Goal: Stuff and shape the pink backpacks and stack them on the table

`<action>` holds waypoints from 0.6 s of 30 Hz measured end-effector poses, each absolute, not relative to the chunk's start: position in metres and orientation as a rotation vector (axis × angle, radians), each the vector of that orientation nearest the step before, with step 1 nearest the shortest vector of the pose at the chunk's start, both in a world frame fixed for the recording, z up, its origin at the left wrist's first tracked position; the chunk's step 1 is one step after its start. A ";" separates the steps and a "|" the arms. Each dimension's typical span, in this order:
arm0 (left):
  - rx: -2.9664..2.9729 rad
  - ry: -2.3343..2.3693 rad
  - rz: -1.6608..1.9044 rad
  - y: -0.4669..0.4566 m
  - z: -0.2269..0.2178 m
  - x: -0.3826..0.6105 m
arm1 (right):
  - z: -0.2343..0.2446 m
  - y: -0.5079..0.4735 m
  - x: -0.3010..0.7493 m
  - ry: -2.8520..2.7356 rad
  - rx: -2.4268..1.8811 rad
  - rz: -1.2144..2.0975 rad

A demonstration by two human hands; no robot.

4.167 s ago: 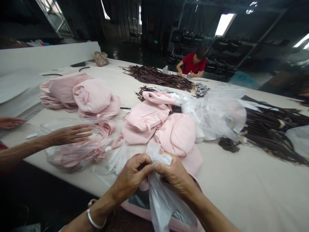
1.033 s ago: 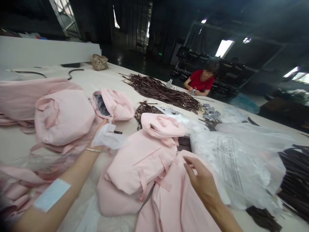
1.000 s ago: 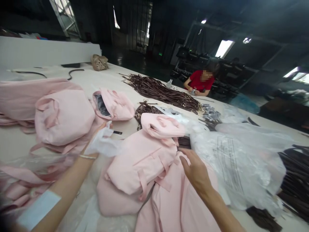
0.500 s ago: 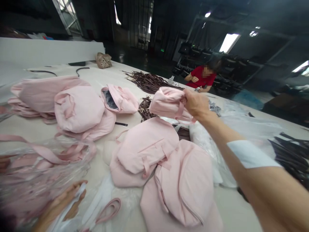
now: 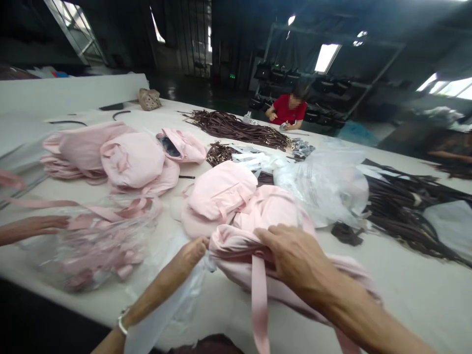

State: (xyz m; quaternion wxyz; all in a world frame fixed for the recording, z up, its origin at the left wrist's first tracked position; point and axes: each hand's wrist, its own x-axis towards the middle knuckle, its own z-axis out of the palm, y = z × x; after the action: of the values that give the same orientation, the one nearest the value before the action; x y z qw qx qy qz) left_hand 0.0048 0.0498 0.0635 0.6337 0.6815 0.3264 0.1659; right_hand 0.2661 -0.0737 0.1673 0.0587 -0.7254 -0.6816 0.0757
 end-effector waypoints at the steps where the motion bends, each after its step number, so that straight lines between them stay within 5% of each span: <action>1: 1.631 0.844 0.351 0.042 0.051 0.005 | 0.146 -0.083 0.260 -2.057 -2.178 0.291; 7: 1.719 0.963 0.259 0.012 0.012 -0.010 | 0.058 -0.117 0.257 -1.922 -1.933 0.570; 18: 1.815 0.869 0.176 -0.015 0.034 0.009 | 0.109 -0.107 0.244 -2.230 -1.733 0.555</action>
State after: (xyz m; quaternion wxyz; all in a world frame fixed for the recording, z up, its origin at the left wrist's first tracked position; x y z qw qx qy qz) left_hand 0.0093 -0.0152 0.0337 0.5317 0.7609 0.3644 0.0740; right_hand 0.2438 -0.1072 0.1089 0.1315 -0.5969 -0.7680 0.1911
